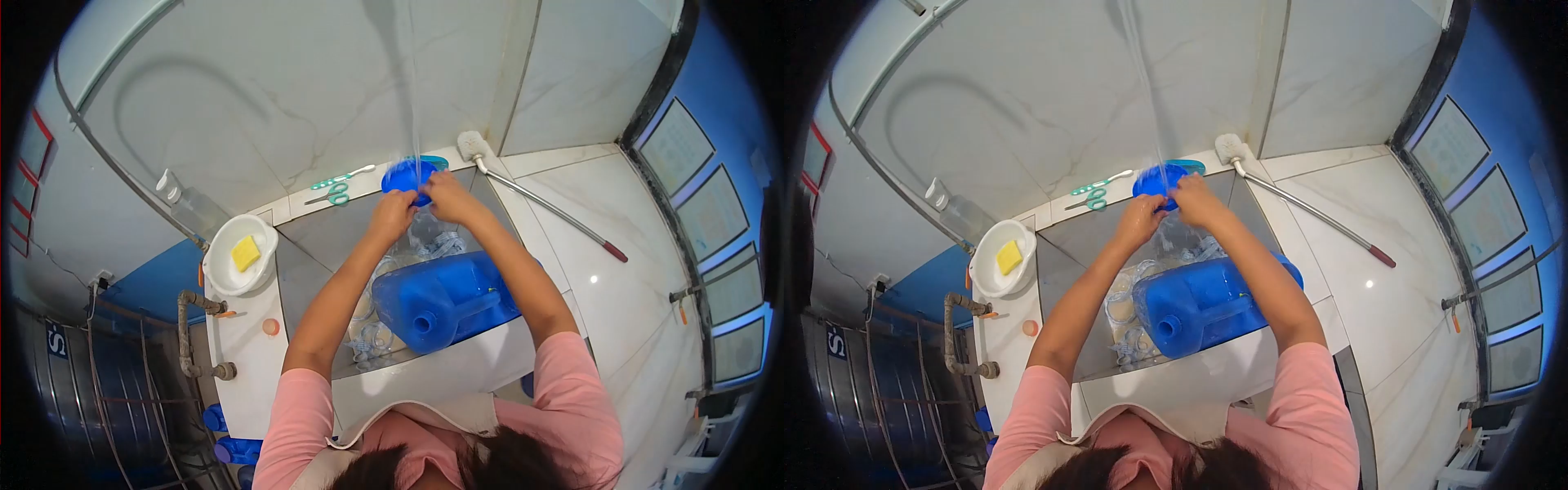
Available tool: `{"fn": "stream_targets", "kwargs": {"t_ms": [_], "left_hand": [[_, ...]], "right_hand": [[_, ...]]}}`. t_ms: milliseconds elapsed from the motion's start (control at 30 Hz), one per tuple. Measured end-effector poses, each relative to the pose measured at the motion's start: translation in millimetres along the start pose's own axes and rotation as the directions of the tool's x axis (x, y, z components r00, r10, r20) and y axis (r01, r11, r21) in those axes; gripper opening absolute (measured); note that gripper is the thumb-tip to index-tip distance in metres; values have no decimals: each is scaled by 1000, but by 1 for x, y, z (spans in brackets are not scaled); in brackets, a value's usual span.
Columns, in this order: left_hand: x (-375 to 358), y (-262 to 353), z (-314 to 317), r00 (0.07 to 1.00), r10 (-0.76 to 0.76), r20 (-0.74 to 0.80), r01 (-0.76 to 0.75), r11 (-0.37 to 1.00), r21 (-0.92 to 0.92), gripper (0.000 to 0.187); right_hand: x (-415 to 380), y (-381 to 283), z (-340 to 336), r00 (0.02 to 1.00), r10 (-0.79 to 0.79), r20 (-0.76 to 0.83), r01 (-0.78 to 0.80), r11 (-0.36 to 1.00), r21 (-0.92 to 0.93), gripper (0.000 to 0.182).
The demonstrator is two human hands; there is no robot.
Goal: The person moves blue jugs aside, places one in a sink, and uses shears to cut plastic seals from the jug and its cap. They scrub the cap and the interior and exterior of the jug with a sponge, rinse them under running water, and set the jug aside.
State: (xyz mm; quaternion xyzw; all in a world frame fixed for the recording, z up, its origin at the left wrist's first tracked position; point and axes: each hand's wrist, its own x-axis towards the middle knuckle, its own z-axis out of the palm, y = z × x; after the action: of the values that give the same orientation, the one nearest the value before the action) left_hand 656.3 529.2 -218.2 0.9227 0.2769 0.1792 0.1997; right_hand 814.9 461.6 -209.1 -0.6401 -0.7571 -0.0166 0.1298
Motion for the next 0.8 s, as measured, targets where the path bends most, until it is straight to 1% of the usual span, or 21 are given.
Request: {"fn": "stream_targets", "kwargs": {"t_ms": [33,67,100,133,200,267,300,333,367,400,467,500,533,567,600,633,667,700,733,767,800], "left_hand": [[-5,-7,2,1000,-5,-11,5,1000,1,24],[-11,-19,7,964,208,-163,-187,973,136,26],[-19,-26,8,863,421,-278,-341,893,294,27],[-31,-22,-2,862,416,-290,-332,895,298,27],[-63,-18,-20,859,197,-473,-97,969,226,31],[-102,-42,-30,884,34,-466,26,992,120,35],[-127,-54,-39,908,-18,-418,114,972,206,34],[-155,-66,-47,925,-78,-372,197,936,293,33],[-181,-83,-51,918,-211,-336,325,886,330,31],[-205,-96,-52,888,-343,-306,442,817,370,30],[-244,-84,-74,774,-591,-228,626,656,423,32],[-266,-86,-71,748,-596,-290,652,584,483,32],[-283,-86,-69,724,-594,-351,675,506,536,32],[-294,-89,-67,724,-594,-351,675,506,536,32],[-300,-89,-68,659,-694,-291,732,500,463,31],[-306,-90,-69,587,-779,-220,785,481,390,31],[-312,-96,-65,588,-778,-221,785,482,390,31],[-314,-101,-60,624,-744,-239,767,524,370,28],[-315,-106,-55,659,-707,-256,745,568,350,26],[-313,-112,-50,663,-705,-252,742,573,349,26],[-303,-112,-49,661,-705,-257,748,586,313,24]], "right_hand": [[-7,2,16,990,-71,-119,65,997,-52,28],[-13,0,23,962,-147,-231,124,986,-112,32],[-18,-5,22,960,-162,-228,137,983,-119,32],[-23,-9,21,970,-120,-210,104,991,-84,34],[-29,-15,22,977,-80,-197,72,996,-49,37],[-33,-17,30,969,-171,-177,151,981,-118,38],[-34,-18,31,969,-171,-180,152,982,-111,38],[-35,-18,31,980,-106,-165,92,992,-91,38],[-36,-20,31,988,-46,-148,35,996,-76,38],[-38,-23,30,988,-51,-146,41,996,-74,38],[-39,-30,28,971,-197,-132,189,979,-69,37],[-38,-32,29,971,-197,-135,189,980,-66,37],[-36,-33,29,955,-174,-241,167,985,-47,35],[-35,-34,30,928,-148,-342,148,989,-29,34],[-36,-38,28,927,-151,-343,149,988,-31,34],[-36,-42,27,944,-176,-280,174,984,-30,34],[-36,-46,27,956,-198,-217,197,980,-28,34],[-35,-46,26,957,-194,-218,193,981,-26,34],[-31,-44,23,959,-115,-258,113,993,-22,34],[-30,-41,21,955,-38,-294,35,999,-17,34],[-30,-41,18,955,-36,-294,31,999,-21,34]]}}
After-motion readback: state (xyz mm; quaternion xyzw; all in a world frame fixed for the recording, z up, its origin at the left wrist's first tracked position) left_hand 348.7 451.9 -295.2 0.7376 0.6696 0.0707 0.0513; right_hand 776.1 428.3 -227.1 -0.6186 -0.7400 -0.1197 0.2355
